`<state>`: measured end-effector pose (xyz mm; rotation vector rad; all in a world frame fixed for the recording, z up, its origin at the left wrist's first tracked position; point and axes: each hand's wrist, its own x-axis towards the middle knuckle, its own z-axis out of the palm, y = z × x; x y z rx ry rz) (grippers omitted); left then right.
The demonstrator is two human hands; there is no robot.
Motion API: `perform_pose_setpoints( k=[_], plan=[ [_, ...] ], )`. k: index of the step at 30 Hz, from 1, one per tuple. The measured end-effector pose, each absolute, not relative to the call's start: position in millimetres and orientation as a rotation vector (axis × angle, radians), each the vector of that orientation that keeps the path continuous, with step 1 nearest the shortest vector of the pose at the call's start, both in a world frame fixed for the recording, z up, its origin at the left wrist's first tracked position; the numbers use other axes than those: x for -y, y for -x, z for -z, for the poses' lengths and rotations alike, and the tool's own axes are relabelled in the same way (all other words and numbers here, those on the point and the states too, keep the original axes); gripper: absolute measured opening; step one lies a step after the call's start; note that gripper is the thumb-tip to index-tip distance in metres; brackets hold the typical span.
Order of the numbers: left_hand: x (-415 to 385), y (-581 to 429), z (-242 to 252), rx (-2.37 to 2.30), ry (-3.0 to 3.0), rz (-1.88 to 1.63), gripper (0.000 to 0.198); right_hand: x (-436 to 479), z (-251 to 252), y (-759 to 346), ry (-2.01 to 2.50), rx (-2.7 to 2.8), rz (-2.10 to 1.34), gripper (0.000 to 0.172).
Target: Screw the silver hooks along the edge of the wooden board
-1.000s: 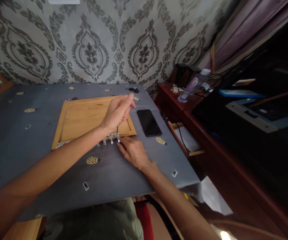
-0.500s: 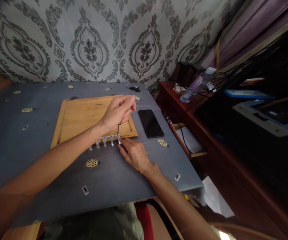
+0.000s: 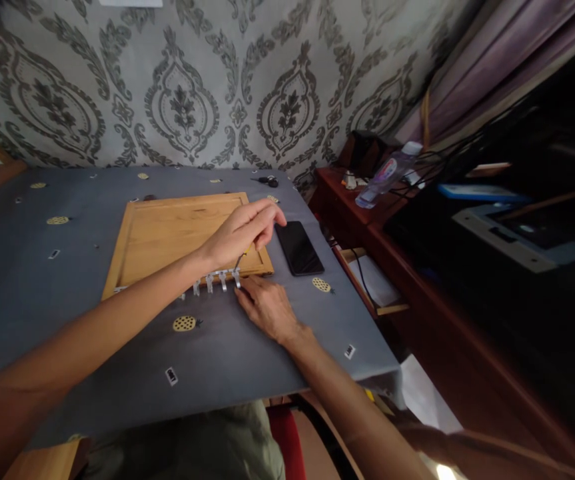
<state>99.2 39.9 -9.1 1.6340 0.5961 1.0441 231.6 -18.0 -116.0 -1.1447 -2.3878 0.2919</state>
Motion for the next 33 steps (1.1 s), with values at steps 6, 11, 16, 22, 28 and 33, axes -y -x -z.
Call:
perform_pose_setpoints(
  k=[6, 11, 16, 22, 28, 33],
  plan=[
    [-34, -101, 10, -0.807, -1.494, -1.268, 0.02, 17, 118, -230, 1.151, 2.389, -0.29, 0.019],
    [-39, -107, 14, -0.783, -1.325, -1.312, 0.032, 17, 117, -230, 1.174, 2.413, -0.284, 0.018],
    [-44, -107, 15, -0.788, -1.395, -1.274, 0.038, 18, 116, -230, 1.183, 2.411, -0.308, 0.017],
    [-46, -103, 13, -0.698, -1.444, -1.191, 0.04, 18, 116, -230, 1.179, 2.407, -0.313, 0.02],
    [-48, -101, 8, -0.645, -1.463, -1.031, 0.042, 18, 116, -231, 1.157, 2.397, -0.321, 0.022],
    [-49, -98, 7, -0.644, -1.528, -0.926, 0.039, 18, 116, -231, 1.147, 2.387, -0.327, 0.022]
  ],
)
